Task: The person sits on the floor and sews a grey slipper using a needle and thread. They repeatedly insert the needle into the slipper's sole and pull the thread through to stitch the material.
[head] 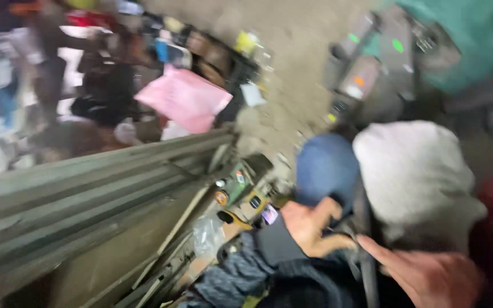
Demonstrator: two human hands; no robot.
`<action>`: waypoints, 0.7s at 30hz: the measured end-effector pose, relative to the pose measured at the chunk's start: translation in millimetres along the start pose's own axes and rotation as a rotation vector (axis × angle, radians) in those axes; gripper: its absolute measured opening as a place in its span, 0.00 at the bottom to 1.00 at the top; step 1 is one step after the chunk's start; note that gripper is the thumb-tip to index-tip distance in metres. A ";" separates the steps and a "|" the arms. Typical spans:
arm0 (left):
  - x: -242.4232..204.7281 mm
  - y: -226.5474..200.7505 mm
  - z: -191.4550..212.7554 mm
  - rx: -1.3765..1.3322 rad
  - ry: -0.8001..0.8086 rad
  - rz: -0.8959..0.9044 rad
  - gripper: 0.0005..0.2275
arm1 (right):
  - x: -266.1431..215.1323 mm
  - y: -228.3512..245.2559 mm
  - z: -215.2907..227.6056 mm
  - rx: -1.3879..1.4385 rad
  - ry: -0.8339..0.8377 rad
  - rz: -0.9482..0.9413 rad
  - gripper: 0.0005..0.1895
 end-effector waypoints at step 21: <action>-90.4 150.8 -28.0 0.293 -0.234 0.374 0.21 | -18.2 -57.3 -49.3 -0.323 -0.027 0.587 0.32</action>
Point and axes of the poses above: each hand's wrist, its own x-axis towards the middle knuckle, its own z-axis out of the back of the hand, y = z × x, the point moved 7 cm from there along x, towards the middle knuckle, and after that the axes turned 8 degrees about x, right-handed, at the moved point
